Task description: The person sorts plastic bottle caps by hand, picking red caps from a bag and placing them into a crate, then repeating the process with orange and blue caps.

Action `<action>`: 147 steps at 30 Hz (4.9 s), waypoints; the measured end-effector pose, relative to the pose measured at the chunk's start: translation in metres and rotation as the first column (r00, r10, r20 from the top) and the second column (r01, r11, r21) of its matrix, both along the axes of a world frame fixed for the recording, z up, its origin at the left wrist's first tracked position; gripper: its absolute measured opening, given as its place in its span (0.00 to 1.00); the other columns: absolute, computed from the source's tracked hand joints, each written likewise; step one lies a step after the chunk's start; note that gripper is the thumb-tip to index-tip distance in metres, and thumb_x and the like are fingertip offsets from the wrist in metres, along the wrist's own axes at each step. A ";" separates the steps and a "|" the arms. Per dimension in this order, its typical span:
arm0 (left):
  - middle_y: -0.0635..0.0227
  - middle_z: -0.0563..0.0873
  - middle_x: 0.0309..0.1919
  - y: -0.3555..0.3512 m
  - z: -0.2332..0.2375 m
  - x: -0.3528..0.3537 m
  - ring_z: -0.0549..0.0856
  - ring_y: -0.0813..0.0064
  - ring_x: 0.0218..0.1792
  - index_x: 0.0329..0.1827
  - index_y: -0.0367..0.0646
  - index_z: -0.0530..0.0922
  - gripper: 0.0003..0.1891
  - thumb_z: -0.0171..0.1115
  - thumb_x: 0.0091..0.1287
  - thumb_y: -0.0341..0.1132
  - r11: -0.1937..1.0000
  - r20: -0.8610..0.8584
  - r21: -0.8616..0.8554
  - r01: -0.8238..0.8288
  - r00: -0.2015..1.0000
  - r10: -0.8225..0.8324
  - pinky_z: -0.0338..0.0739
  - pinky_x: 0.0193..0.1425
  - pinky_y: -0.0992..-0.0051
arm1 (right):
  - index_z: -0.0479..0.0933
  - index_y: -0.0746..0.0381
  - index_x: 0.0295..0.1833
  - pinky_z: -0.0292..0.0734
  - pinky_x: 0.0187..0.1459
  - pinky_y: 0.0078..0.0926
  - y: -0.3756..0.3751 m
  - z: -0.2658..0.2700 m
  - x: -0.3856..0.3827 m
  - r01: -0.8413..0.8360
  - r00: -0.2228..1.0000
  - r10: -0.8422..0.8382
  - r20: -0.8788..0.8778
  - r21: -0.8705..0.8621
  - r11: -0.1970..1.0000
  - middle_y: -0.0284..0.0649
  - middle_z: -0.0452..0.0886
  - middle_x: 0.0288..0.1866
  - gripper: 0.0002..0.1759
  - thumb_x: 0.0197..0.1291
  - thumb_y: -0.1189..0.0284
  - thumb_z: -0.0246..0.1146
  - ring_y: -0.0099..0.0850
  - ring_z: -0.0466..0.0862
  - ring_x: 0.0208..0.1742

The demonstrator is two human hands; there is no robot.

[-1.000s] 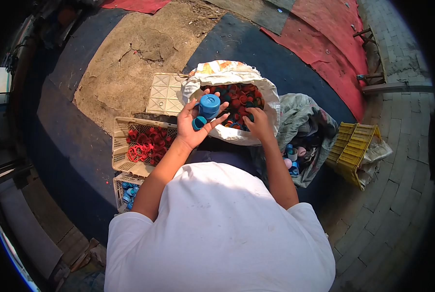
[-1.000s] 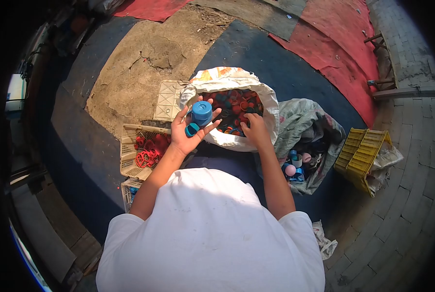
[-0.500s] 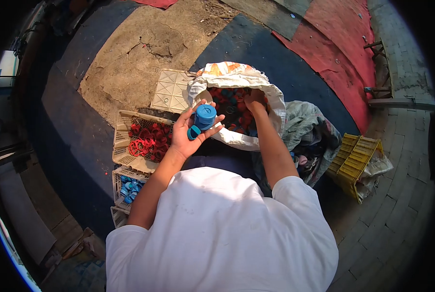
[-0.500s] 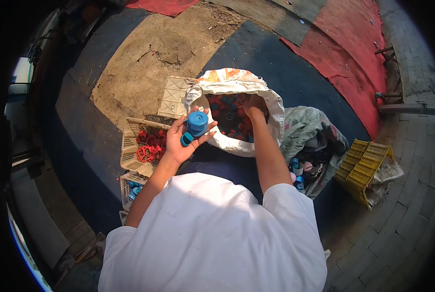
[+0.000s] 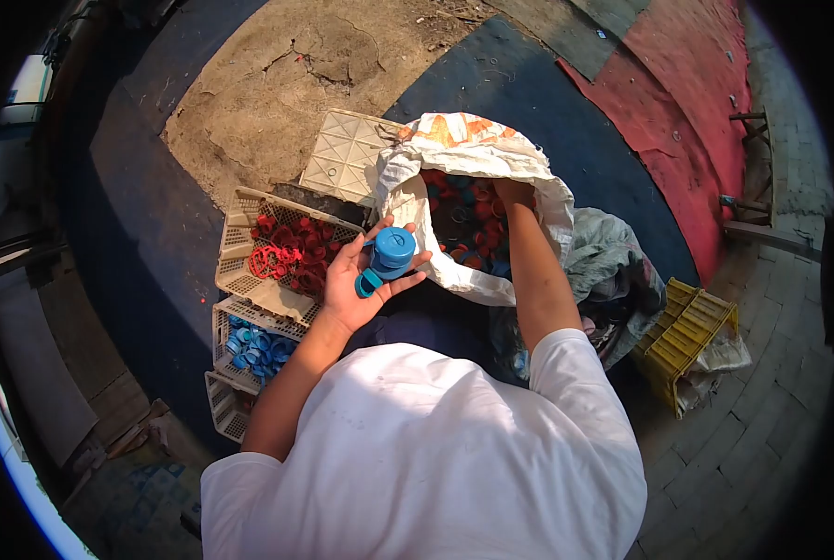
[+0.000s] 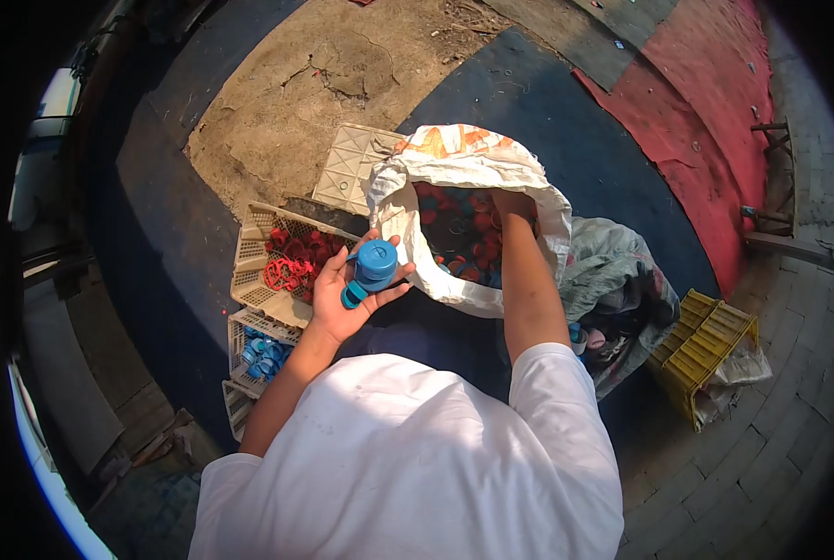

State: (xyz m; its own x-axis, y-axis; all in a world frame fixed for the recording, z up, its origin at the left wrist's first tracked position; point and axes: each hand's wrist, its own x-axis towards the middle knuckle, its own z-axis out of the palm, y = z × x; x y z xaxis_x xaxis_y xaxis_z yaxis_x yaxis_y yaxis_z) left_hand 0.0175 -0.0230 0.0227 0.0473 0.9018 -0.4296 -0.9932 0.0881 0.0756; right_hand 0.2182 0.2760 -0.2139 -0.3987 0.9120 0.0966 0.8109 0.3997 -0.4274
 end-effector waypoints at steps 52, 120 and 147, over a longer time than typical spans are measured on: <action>0.58 0.76 0.73 0.021 0.012 0.030 0.76 0.51 0.72 0.73 0.44 0.71 0.27 0.53 0.77 0.50 0.987 -0.111 0.056 0.154 0.983 -0.147 0.72 0.77 0.45 | 0.72 0.60 0.73 0.72 0.32 0.16 -0.213 0.289 0.019 -0.315 0.382 -0.482 -0.789 -0.601 0.735 0.36 0.83 0.52 0.24 0.73 0.75 0.54 0.19 0.82 0.38; 0.61 0.82 0.65 0.024 0.014 0.023 0.82 0.59 0.66 0.65 0.50 0.79 0.26 0.56 0.76 0.58 0.993 0.145 0.111 0.047 0.987 -0.063 0.74 0.74 0.57 | 0.66 0.56 0.81 0.55 0.73 0.50 -0.265 0.291 -0.049 -0.323 0.926 0.333 -0.177 0.081 0.943 0.47 0.61 0.82 0.54 0.40 0.78 0.71 0.48 0.62 0.75; 0.70 0.80 0.67 0.053 0.032 0.051 0.80 0.70 0.66 0.68 0.49 0.74 0.22 0.60 0.76 0.49 0.994 -0.171 0.102 -0.029 0.984 0.046 0.74 0.73 0.65 | 0.59 0.64 0.81 0.58 0.79 0.39 -0.224 0.242 -0.058 -0.217 0.118 -0.401 -0.908 -0.418 0.882 0.50 0.62 0.80 0.46 0.69 0.46 0.61 0.40 0.67 0.78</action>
State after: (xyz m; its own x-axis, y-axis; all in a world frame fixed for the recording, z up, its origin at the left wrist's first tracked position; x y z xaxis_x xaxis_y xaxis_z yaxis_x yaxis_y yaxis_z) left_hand 0.0689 0.0301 0.0546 -0.0549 0.9399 -0.3370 -0.9668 0.0343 0.2533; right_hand 0.1604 0.0521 0.0276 -0.1511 0.9884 -0.0172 -0.4052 -0.0778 -0.9109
